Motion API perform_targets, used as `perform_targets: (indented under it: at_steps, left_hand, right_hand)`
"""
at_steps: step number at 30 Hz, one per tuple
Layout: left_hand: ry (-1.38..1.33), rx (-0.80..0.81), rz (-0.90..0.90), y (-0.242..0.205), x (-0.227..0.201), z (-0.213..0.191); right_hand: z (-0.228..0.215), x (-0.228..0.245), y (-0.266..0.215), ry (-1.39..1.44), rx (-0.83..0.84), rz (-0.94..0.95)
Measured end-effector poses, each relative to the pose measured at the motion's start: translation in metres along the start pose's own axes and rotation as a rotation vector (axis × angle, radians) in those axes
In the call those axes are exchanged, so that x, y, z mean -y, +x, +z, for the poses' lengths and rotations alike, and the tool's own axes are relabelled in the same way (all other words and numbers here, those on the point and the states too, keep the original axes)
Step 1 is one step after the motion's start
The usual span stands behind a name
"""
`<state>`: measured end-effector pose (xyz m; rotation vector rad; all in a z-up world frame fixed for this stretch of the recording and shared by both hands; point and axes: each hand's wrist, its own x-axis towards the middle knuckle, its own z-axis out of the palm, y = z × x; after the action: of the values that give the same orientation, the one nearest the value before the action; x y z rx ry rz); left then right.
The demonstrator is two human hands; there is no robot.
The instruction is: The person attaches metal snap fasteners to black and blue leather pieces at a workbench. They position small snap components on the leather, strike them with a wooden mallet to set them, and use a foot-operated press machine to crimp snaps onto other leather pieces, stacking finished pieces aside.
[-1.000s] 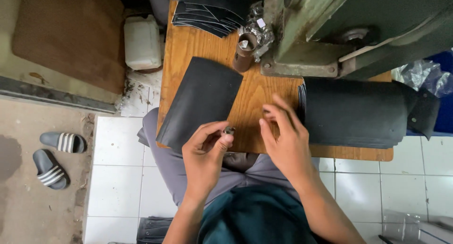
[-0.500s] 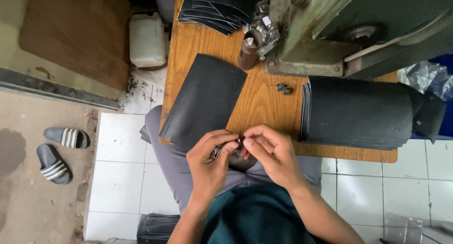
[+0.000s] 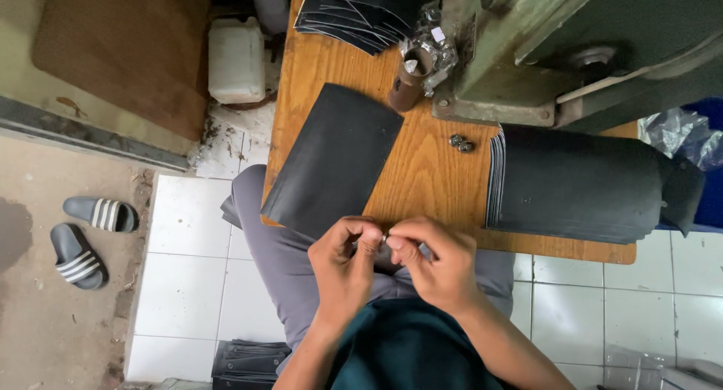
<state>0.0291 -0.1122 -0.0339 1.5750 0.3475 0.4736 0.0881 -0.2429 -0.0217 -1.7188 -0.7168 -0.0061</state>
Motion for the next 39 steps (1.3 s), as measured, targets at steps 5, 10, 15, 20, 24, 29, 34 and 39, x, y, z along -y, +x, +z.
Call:
perform_targets:
  at_steps: [5,10,15,20,24,29,34,39]
  left_hand:
    - [-0.247,0.061,-0.256,0.000,0.008,-0.005]
    - [-0.339,0.121,-0.314,0.000,0.002,-0.005]
    - [-0.171,0.078,-0.238,0.002,-0.010,0.000]
    - [-0.067,-0.047,0.003,-0.002,-0.020,0.012]
    - [0.161,-0.028,0.524,-0.002,-0.017,0.008]
    - [0.076,0.021,0.466,-0.002,-0.025,0.007]
    - [0.071,-0.091,0.220,-0.001,-0.017,0.001]
    - [-0.099,-0.143,-0.011,-0.002,-0.007,-0.001]
  right_hand:
    - [0.006,-0.005,-0.005,-0.348,-0.104,-0.268]
    - [0.003,-0.002,-0.004,-0.304,-0.072,-0.235]
    - [0.009,0.004,-0.006,-0.172,-0.170,0.031]
    - [0.017,-0.002,-0.018,0.184,-0.196,0.269]
    - [0.025,-0.017,-0.025,0.733,-0.273,0.576]
    - [0.013,-0.013,0.008,0.498,-0.416,0.604]
    - [-0.010,-0.014,0.032,0.685,-0.628,0.836]
    - [-0.002,-0.013,0.016,0.789,-0.460,0.671]
